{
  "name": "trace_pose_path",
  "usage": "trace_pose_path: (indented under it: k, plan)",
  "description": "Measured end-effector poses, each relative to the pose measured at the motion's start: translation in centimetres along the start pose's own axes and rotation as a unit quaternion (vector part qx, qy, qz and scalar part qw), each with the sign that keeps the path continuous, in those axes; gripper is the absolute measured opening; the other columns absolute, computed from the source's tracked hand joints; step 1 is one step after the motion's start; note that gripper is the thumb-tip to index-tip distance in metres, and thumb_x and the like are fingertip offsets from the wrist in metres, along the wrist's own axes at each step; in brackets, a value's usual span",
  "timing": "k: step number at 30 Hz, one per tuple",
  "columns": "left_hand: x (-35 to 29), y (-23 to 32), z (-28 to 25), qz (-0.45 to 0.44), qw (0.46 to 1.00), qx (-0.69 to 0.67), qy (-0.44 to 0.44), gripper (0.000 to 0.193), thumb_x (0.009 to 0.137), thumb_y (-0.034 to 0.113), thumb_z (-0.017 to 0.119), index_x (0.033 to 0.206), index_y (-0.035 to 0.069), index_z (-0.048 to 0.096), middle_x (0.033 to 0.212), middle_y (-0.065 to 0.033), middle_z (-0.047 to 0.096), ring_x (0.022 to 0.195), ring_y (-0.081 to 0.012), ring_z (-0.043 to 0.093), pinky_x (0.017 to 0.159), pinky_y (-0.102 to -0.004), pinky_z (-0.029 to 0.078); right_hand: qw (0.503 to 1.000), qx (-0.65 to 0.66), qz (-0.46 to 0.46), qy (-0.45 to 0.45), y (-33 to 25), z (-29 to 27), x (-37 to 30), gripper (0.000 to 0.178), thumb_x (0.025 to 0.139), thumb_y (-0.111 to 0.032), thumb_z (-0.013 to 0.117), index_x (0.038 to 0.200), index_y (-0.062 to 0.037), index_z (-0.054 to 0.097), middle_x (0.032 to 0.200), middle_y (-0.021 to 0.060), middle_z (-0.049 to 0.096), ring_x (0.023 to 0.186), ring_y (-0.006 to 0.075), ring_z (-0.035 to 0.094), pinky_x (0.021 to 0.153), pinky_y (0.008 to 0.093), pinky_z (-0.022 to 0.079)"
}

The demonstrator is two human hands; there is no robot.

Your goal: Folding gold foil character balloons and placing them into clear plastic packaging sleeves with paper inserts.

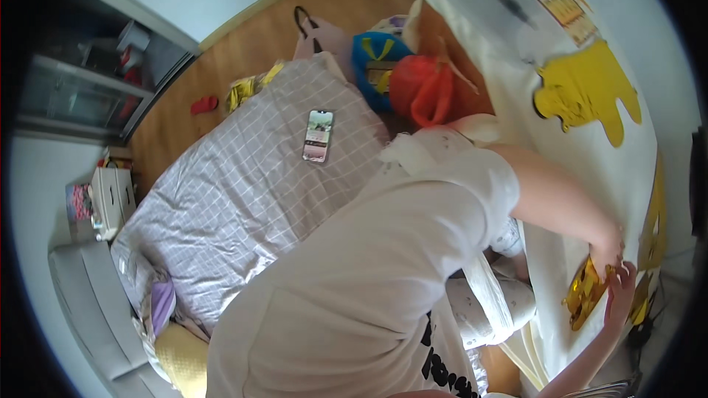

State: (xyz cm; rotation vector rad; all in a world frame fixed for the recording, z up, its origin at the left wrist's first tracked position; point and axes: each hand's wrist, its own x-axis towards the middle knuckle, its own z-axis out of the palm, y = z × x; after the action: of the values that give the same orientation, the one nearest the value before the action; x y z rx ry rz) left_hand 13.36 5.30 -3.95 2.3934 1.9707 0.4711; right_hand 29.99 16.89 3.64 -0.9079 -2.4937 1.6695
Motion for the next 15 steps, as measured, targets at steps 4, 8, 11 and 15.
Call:
trace_pose_path:
  k: [4,8,11,15]
  plan:
    - [-0.3,-0.2,-0.1,-0.009,0.999,-0.013,-0.035,0.075,0.098,0.071,0.043,0.156,0.024,0.044,0.15,-0.0091,0.052,0.14,-0.0365,0.047,0.116,-0.0566,0.031,0.999,0.008,-0.031,-0.013,1.0,0.4,0.5,0.045,0.093,0.002,0.065,0.133,-0.0056,0.047,0.111,0.0024,0.057,0.103,0.0121,0.058,0.093,0.0268,0.047]
    - [0.0,0.2,-1.5,0.007,0.998,-0.028,-0.057,0.074,0.1,0.069,0.041,0.158,0.024,0.041,0.159,-0.0109,0.04,0.146,-0.0387,0.04,0.121,-0.056,0.023,0.998,-0.013,-0.059,0.008,1.6,-0.7,0.0,0.04,0.093,0.002,0.063,0.13,-0.0056,0.048,0.114,0.0034,0.054,0.107,0.0142,0.055,0.098,0.0294,0.043]
    - [-0.1,0.4,-2.2,0.019,0.996,-0.034,-0.08,0.073,0.102,0.068,0.039,0.16,0.024,0.039,0.165,-0.0124,0.031,0.15,-0.0405,0.035,0.125,-0.0556,0.017,0.986,-0.117,-0.117,0.015,2.7,-1.8,0.7,0.034,0.094,0.001,0.061,0.126,-0.005,0.05,0.119,0.0051,0.051,0.113,0.0166,0.051,0.103,0.0312,0.039]
    - [0.2,0.6,-2.2,0.047,0.992,-0.037,-0.107,0.072,0.104,0.067,0.038,0.161,0.024,0.037,0.171,-0.0138,0.022,0.154,-0.0422,0.029,0.129,-0.0551,0.011,0.973,-0.164,-0.147,0.074,2.8,-0.6,-1.1,0.03,0.095,-0.001,0.059,0.124,-0.0036,0.052,0.124,0.0067,0.049,0.116,0.0179,0.049,0.106,0.0316,0.036]
